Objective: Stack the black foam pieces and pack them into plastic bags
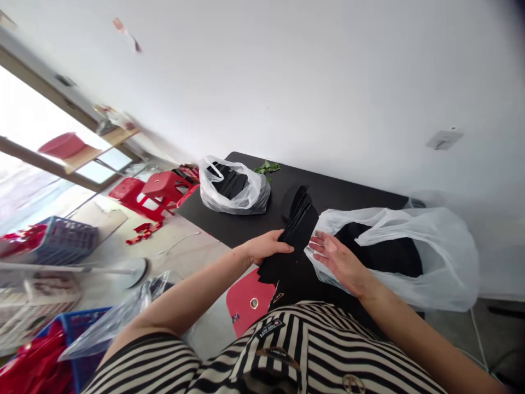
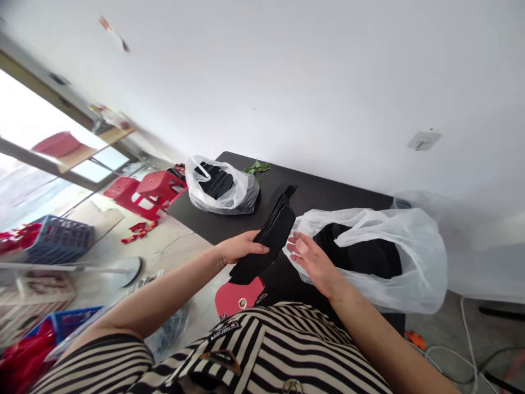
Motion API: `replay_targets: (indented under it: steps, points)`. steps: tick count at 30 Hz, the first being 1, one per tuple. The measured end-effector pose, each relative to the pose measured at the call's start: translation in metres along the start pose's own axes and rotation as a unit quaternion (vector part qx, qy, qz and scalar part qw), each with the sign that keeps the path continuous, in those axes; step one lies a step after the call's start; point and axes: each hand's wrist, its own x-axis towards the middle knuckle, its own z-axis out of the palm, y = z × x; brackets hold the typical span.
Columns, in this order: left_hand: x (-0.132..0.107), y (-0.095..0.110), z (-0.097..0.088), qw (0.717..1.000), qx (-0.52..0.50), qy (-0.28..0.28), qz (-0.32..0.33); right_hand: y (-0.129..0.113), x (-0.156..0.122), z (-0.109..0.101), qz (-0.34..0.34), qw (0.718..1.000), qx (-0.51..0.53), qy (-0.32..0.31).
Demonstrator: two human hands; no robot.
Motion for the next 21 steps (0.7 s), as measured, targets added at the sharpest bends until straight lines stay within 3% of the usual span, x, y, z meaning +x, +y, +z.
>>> replay_targets:
  steps: [6,11,14,17,21]
  points:
    - [-0.006,-0.024,0.005,0.988,-0.119,0.062,0.074,0.016,0.018,0.04,0.033,0.994,0.063,-0.086]
    - [-0.011,-0.052,0.011,0.969,-0.197,0.085,0.124,0.025,0.018,0.063,0.074,0.989,0.074,-0.101]
    - [-0.017,-0.072,0.016,0.954,-0.235,0.096,0.158,0.024,0.01,0.074,0.079,0.995,-0.009,-0.058]
    - [-0.021,-0.081,0.015,0.946,-0.242,0.079,0.202,0.012,0.007,0.084,0.026,0.984,-0.167,-0.054]
    - [-0.018,-0.077,-0.014,0.948,-0.143,0.062,0.278,-0.024,0.029,0.097,-0.118,0.909,-0.391,-0.079]
